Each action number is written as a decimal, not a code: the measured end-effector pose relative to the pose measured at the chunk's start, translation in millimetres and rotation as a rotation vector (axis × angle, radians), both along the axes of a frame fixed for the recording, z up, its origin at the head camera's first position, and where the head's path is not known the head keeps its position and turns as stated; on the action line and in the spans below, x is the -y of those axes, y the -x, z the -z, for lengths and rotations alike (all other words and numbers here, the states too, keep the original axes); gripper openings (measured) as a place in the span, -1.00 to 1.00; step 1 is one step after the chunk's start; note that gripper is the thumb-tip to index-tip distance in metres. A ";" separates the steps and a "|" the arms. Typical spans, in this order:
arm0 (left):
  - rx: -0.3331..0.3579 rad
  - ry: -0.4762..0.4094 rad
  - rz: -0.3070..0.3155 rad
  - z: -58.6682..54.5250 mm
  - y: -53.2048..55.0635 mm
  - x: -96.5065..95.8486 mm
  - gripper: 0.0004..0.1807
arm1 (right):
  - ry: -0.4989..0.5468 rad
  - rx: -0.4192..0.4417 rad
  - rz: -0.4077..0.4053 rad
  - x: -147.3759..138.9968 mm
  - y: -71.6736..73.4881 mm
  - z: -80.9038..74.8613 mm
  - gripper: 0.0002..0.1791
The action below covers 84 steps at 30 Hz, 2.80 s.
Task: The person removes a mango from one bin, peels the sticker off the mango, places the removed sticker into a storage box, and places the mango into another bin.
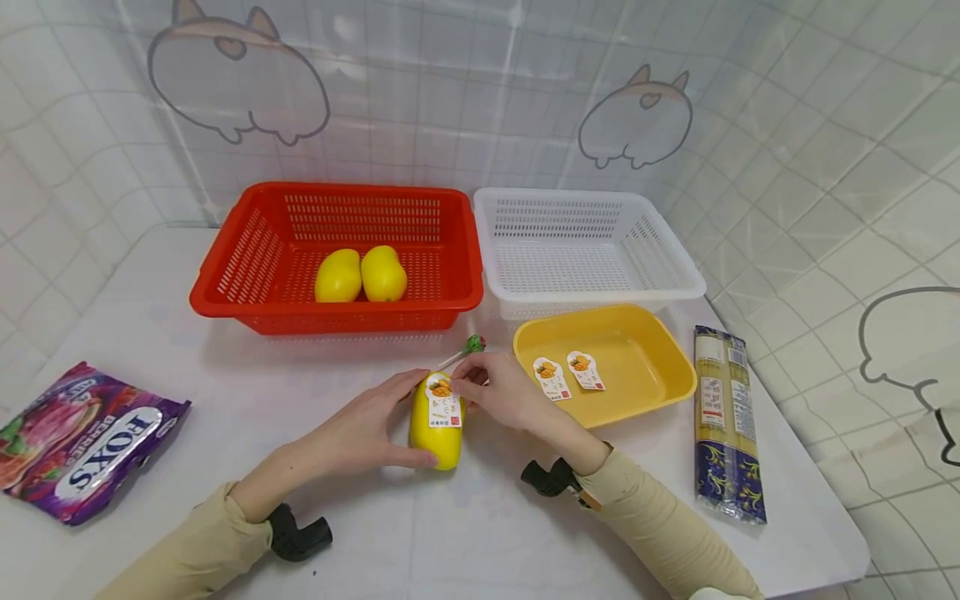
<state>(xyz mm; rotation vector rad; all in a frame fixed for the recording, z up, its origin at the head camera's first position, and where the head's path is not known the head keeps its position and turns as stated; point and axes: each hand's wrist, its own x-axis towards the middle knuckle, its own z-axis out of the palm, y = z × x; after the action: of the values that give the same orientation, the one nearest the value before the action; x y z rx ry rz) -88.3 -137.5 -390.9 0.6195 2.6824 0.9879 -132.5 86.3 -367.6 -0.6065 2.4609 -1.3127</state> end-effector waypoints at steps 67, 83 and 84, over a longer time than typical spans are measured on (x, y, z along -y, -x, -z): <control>0.004 0.019 0.045 -5.1 2.0 1.3 0.20 | 0.029 -0.116 0.012 5.3 -11.5 -5.4 -0.93; 0.034 0.058 0.026 -3.7 2.2 0.4 0.25 | 0.160 -0.069 0.076 -18.3 -15.1 -45.9 -0.89; 0.036 0.058 0.027 -3.9 2.4 0.6 0.25 | 0.155 -0.072 0.081 -18.5 -14.7 -45.4 -0.89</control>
<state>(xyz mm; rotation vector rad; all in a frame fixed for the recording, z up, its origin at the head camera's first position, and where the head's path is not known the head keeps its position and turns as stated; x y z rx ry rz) -90.7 -138.1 -387.0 0.6187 2.6545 0.9017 -117.8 104.8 -322.2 -0.6061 2.4809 -1.5500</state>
